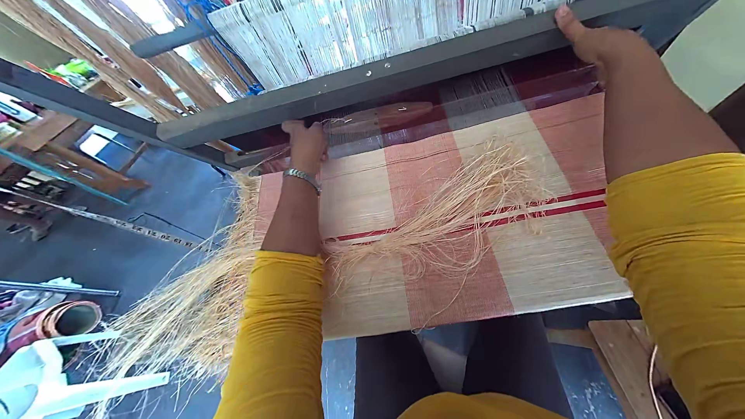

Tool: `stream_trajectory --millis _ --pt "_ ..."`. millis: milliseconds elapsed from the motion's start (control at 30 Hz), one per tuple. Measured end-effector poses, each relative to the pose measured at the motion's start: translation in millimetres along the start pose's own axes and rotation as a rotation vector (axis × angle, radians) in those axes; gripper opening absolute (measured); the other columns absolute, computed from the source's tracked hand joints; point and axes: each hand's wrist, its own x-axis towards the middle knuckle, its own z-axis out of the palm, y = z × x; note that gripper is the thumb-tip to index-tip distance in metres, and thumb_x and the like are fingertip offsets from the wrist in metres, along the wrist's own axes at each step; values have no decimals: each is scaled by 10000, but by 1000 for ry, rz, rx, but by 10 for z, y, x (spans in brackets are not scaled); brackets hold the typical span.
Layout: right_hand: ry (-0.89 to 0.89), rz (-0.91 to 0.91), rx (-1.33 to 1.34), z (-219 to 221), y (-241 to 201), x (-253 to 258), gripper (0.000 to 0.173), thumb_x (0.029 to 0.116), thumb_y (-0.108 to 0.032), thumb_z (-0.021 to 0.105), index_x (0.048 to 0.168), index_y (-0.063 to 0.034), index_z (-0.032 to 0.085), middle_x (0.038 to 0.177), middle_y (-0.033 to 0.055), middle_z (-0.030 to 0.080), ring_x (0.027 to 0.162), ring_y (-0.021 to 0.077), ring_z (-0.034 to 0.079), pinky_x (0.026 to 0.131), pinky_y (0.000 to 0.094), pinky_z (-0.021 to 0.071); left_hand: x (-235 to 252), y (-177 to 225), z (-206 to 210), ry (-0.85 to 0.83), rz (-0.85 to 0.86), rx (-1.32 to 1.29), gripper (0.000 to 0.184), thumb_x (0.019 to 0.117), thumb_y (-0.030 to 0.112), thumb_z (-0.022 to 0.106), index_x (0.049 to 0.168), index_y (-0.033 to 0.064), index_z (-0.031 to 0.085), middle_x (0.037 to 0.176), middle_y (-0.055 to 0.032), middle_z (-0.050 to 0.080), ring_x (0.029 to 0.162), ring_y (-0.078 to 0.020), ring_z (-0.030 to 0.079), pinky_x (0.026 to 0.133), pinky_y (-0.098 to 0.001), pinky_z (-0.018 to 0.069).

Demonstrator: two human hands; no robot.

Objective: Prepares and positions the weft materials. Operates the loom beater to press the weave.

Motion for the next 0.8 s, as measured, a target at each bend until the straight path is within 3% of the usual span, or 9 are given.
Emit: stream_trajectory --millis 33,100,200,333,467,567,667,733,800 --pt "-1 6 -7 3 0 8 1285 700 -1018 416 1521 -31 468 1551 279 424 1459 416 391 1141 682 308 210 -231 121 -51 -26 -45 358 1047 186 458 1301 -61 409 774 -85 507 511 -93 474 445 -219 395" --pt "-10 12 -22 13 -3 24 1285 703 -1021 396 1523 -34 466 1555 278 421 1461 416 388 1139 683 307 465 -241 204 -204 -307 75 251 1058 246 466 1205 45 503 714 -9 521 463 -55 428 428 -213 387" --pt "-11 2 -29 3 -21 10 1283 706 -1020 395 1518 -29 472 1547 278 430 1457 418 392 1140 678 309 515 -105 250 -258 -409 200 237 1052 276 479 1152 70 537 680 -3 573 425 -53 429 408 -209 378" --pt "-11 -34 -26 10 -12 4 1254 749 -990 398 1513 2 461 1545 297 424 1466 418 384 1169 660 286 434 16 316 -321 -394 243 360 1083 382 438 1232 78 558 708 -9 588 431 -45 387 416 -203 337" --pt "-6 -26 -18 10 -25 -35 1256 746 -992 401 1505 6 471 1539 287 437 1462 402 395 1166 645 303 503 55 340 -317 -416 313 408 1077 455 428 1155 93 599 714 -5 599 444 -48 393 430 -211 339" --pt "-1 -16 -22 13 -28 -19 1263 728 -1001 411 1508 -9 476 1544 281 433 1462 397 395 1165 647 303 643 -46 217 -402 -465 -86 204 1062 284 453 1041 129 584 613 65 427 405 -7 295 375 -156 263" --pt "6 -16 -35 9 -19 9 1269 718 -1014 392 1504 -24 489 1541 275 442 1459 400 401 1158 647 314 745 -196 106 -548 -532 -486 273 1081 235 346 1102 93 579 601 104 384 386 30 285 347 -110 257" --pt "11 -5 -35 10 -28 3 1275 705 -1017 408 1505 -28 493 1542 269 444 1460 396 403 1159 650 314 514 -197 168 -443 -282 -393 216 1088 225 377 1068 82 537 631 62 450 410 24 339 379 -106 288" --pt "4 5 -29 -2 -28 -19 1277 711 -1008 423 1514 -17 473 1554 274 426 1469 401 386 1162 656 300 -150 175 212 -212 233 -179 269 1030 64 406 1136 -177 459 654 -124 502 435 -62 434 396 -139 324"
